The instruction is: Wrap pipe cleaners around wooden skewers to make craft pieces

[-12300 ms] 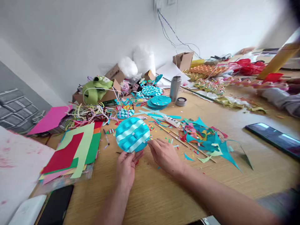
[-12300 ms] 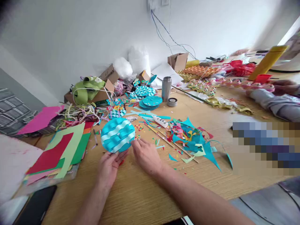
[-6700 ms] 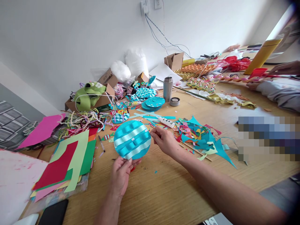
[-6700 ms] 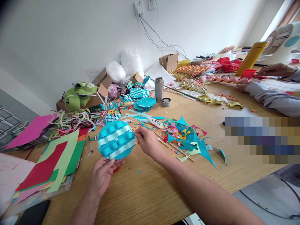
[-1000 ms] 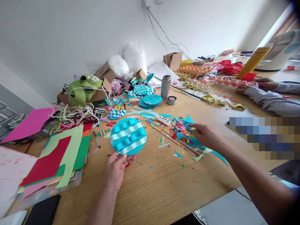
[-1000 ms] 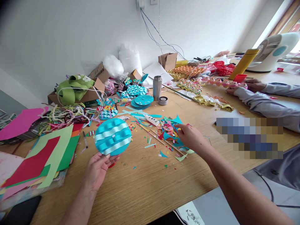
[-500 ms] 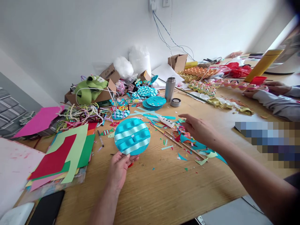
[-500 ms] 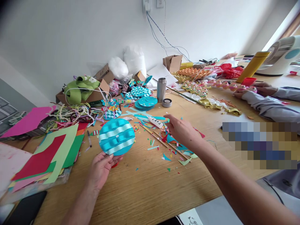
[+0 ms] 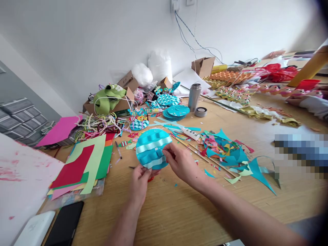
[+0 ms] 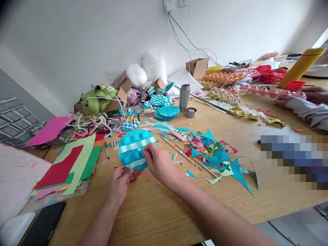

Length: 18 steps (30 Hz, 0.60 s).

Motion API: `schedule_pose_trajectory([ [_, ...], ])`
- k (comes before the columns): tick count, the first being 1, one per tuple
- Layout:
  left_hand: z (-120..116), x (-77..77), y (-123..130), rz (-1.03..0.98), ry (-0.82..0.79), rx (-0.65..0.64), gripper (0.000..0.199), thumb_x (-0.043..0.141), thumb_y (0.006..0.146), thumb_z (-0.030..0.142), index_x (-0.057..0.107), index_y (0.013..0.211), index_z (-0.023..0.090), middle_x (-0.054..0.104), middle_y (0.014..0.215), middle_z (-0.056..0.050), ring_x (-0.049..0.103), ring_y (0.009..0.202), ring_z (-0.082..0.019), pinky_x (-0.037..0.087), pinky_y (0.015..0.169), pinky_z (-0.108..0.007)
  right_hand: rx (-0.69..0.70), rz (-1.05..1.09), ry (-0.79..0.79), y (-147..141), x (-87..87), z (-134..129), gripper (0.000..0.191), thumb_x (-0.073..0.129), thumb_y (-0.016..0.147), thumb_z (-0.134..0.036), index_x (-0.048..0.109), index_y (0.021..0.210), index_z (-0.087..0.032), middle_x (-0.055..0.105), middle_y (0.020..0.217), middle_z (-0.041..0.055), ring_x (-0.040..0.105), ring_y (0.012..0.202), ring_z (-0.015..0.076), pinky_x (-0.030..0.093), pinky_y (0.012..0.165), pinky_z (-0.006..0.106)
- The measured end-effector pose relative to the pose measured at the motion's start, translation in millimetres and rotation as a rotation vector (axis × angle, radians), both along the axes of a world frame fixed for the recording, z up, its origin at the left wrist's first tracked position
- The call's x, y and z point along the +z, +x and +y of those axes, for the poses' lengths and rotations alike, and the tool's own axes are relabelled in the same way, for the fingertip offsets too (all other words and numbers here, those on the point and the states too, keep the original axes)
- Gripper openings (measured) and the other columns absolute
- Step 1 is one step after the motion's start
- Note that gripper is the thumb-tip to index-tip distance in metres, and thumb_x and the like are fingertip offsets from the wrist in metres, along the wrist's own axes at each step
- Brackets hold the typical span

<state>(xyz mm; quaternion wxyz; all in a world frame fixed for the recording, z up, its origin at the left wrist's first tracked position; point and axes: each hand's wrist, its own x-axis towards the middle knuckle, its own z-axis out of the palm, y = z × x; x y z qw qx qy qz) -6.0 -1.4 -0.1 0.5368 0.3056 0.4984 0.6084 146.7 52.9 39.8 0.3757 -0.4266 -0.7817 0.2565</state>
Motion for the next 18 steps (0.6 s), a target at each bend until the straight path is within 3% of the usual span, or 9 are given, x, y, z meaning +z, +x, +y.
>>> schedule_pose_trajectory([
  [8, 0.9, -0.6, 2.1, 0.009, 0.011, -0.019, 0.037, 0.076, 0.063, 0.031, 0.065, 0.092, 0.012, 0.073, 0.085, -0.01, 0.07, 0.077, -0.026, 0.054, 0.076, -0.038, -0.092, -0.195, 0.371, 9.8, -7.5, 3.2, 0.019, 0.041, 0.093, -0.016, 0.058, 0.085, -0.017, 0.055, 0.089, 0.0084, 0.049, 0.084, 0.0206, 0.039, 0.073, 0.031],
  [18, -0.4, -1.1, 3.0, 0.03, 0.023, -0.069, 0.026, 0.074, 0.066, 0.029, 0.066, 0.085, 0.013, 0.073, 0.087, -0.01, 0.068, 0.089, -0.028, 0.053, 0.076, -0.037, -0.105, -0.21, 0.336, 12.2, -13.3, 9.0, 0.019, 0.045, 0.092, -0.016, 0.063, 0.086, -0.018, 0.057, 0.084, 0.0067, 0.044, 0.08, 0.0208, 0.04, 0.073, 0.033],
])
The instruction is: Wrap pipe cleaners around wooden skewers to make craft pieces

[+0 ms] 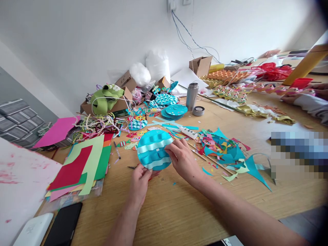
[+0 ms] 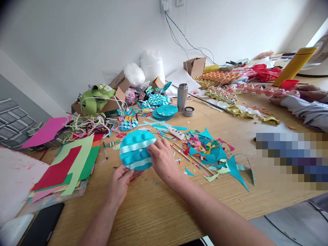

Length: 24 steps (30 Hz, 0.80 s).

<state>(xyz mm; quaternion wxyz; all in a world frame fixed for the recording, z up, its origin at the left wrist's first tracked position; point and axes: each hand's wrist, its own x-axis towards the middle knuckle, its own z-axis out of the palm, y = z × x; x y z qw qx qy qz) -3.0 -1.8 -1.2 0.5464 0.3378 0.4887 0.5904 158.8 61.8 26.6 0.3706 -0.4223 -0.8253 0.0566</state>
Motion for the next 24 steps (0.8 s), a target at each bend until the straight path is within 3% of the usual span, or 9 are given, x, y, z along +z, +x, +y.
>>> schedule_pose_trajectory([
  [24, -1.2, 1.7, 1.9, 0.051, -0.018, -0.005, 0.036, 0.073, 0.067, 0.032, 0.066, 0.097, 0.015, 0.073, 0.09, -0.01, 0.067, 0.091, -0.027, 0.052, 0.077, -0.037, 0.006, -0.014, -0.019, 1.1, -3.5, 1.9, 0.021, 0.046, 0.092, -0.017, 0.065, 0.083, -0.02, 0.057, 0.082, 0.0066, 0.044, 0.079, 0.0208, 0.039, 0.071, 0.032],
])
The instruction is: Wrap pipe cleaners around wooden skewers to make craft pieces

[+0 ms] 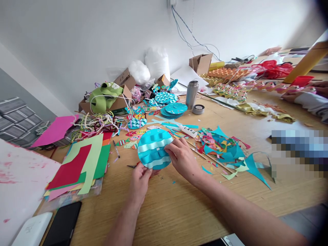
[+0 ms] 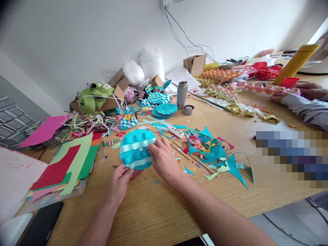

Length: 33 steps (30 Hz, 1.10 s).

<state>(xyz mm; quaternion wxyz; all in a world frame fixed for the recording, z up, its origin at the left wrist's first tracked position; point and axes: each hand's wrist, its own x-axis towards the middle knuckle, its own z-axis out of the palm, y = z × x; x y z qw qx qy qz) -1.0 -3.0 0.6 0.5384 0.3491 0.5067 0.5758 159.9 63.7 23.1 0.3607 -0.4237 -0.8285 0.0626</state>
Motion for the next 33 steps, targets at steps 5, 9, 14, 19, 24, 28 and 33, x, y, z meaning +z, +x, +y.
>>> schedule_pose_trajectory([
  [5, -0.1, -1.6, -0.3, 0.011, 0.013, -0.017, 0.038, 0.072, 0.068, 0.033, 0.065, 0.1, 0.015, 0.073, 0.092, -0.01, 0.067, 0.089, -0.026, 0.052, 0.077, -0.037, -0.009, -0.009, -0.001, -0.9, 0.1, -1.3, 0.021, 0.046, 0.091, -0.015, 0.064, 0.08, -0.02, 0.056, 0.08, 0.0066, 0.044, 0.079, 0.0211, 0.038, 0.069, 0.032],
  [9, -0.3, -2.9, -0.4, 0.045, 0.026, -0.021, 0.038, 0.072, 0.069, 0.033, 0.065, 0.102, 0.015, 0.073, 0.093, -0.009, 0.068, 0.087, -0.026, 0.052, 0.077, -0.037, 0.002, -0.022, -0.016, -2.5, 0.8, -2.2, 0.02, 0.046, 0.091, -0.013, 0.061, 0.078, -0.019, 0.056, 0.079, 0.0058, 0.043, 0.077, 0.0203, 0.037, 0.069, 0.032],
  [14, -0.1, -3.1, 0.1, 0.038, 0.036, -0.035, 0.039, 0.071, 0.07, 0.032, 0.065, 0.104, 0.015, 0.072, 0.095, -0.009, 0.067, 0.087, -0.025, 0.052, 0.077, -0.037, 0.004, -0.022, -0.033, -3.9, 0.1, -1.9, 0.022, 0.044, 0.091, -0.011, 0.057, 0.076, -0.019, 0.055, 0.077, 0.0047, 0.043, 0.075, 0.0193, 0.037, 0.07, 0.031],
  [19, -0.3, -3.4, -0.1, 0.024, 0.021, -0.048, 0.033, 0.071, 0.07, 0.031, 0.066, 0.099, 0.015, 0.072, 0.1, -0.01, 0.067, 0.089, -0.026, 0.052, 0.076, -0.036, 0.011, 0.007, -0.035, -4.4, -1.8, -1.6, 0.022, 0.043, 0.091, -0.009, 0.055, 0.076, -0.019, 0.055, 0.077, 0.0044, 0.042, 0.073, 0.0191, 0.036, 0.069, 0.031],
  [24, -0.9, -3.6, 0.3, -0.002, 0.012, -0.052, 0.029, 0.071, 0.07, 0.03, 0.067, 0.095, 0.015, 0.072, 0.1, -0.01, 0.067, 0.09, -0.025, 0.052, 0.076, -0.034, 0.01, 0.014, -0.042, -4.6, -0.9, -2.4, 0.021, 0.043, 0.09, -0.008, 0.053, 0.075, -0.019, 0.055, 0.076, 0.0042, 0.042, 0.073, 0.0192, 0.037, 0.07, 0.031],
  [28, -0.8, -2.3, 1.5, -0.044, -0.002, -0.047, 0.033, 0.073, 0.068, 0.03, 0.067, 0.096, 0.015, 0.072, 0.096, -0.01, 0.068, 0.087, -0.025, 0.052, 0.076, -0.035, 0.007, 0.026, -0.03, -5.1, 0.3, -3.7, 0.022, 0.042, 0.09, -0.008, 0.052, 0.074, -0.019, 0.054, 0.076, 0.0041, 0.042, 0.072, 0.0191, 0.036, 0.069, 0.031],
  [33, -0.4, -0.6, 2.7, -0.086, -0.005, -0.074, 0.03, 0.073, 0.068, 0.029, 0.067, 0.094, 0.014, 0.073, 0.09, -0.009, 0.068, 0.083, -0.026, 0.053, 0.076, -0.038, 0.0, 0.001, -0.014, -5.9, -1.5, -4.4, 0.019, 0.044, 0.09, -0.009, 0.054, 0.077, -0.019, 0.054, 0.077, 0.0042, 0.042, 0.074, 0.0191, 0.036, 0.071, 0.031],
])
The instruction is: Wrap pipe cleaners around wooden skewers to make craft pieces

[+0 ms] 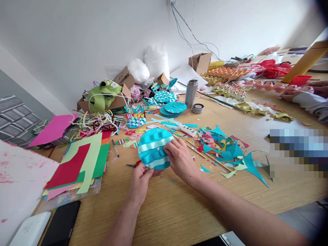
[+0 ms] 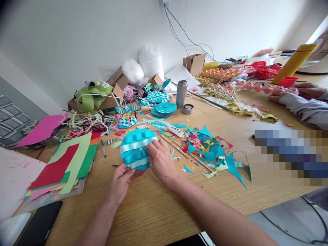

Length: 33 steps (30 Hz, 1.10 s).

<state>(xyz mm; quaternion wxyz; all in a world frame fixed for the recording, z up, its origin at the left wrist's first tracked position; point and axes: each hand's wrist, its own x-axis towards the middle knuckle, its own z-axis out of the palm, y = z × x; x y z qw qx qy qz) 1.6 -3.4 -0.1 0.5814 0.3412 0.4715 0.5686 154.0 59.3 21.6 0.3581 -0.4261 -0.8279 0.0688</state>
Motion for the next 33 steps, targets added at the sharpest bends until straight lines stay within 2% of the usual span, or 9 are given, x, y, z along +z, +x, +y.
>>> schedule_pose_trajectory([
  [9, -0.5, 0.2, 0.6, -0.011, -0.002, 0.02, 0.031, 0.071, 0.07, 0.027, 0.066, 0.097, 0.013, 0.073, 0.093, -0.01, 0.068, 0.084, -0.026, 0.053, 0.078, -0.04, -0.013, -0.024, 0.029, -0.2, -3.1, 0.2, 0.019, 0.044, 0.09, -0.01, 0.057, 0.079, -0.019, 0.054, 0.078, 0.0048, 0.042, 0.076, 0.0197, 0.036, 0.072, 0.032],
  [17, -0.1, -1.5, 0.3, -0.013, -0.007, 0.043, 0.031, 0.073, 0.067, 0.028, 0.066, 0.094, 0.013, 0.073, 0.088, -0.01, 0.069, 0.083, -0.026, 0.053, 0.078, -0.04, -0.016, -0.053, 0.058, 1.4, -2.1, -0.1, 0.021, 0.043, 0.09, -0.009, 0.059, 0.08, -0.019, 0.053, 0.081, 0.0056, 0.041, 0.078, 0.0206, 0.035, 0.071, 0.032],
  [26, 0.8, -0.2, 0.5, -0.019, 0.018, 0.05, 0.032, 0.072, 0.069, 0.026, 0.066, 0.097, 0.013, 0.073, 0.091, -0.01, 0.069, 0.086, -0.026, 0.053, 0.08, -0.04, -0.043, -0.134, 0.1, 2.3, 0.3, -1.5, 0.022, 0.042, 0.092, -0.014, 0.06, 0.08, -0.018, 0.053, 0.08, 0.0067, 0.04, 0.079, 0.0211, 0.034, 0.07, 0.032],
  [33, 0.1, 0.7, -0.1, -0.001, 0.007, 0.086, 0.039, 0.074, 0.065, 0.027, 0.065, 0.099, 0.013, 0.073, 0.088, -0.01, 0.068, 0.087, -0.028, 0.052, 0.08, -0.04, -0.078, -0.233, 0.141, 3.0, 3.0, -1.8, 0.021, 0.045, 0.09, -0.012, 0.058, 0.076, -0.018, 0.054, 0.08, 0.0073, 0.039, 0.079, 0.0214, 0.031, 0.069, 0.033],
])
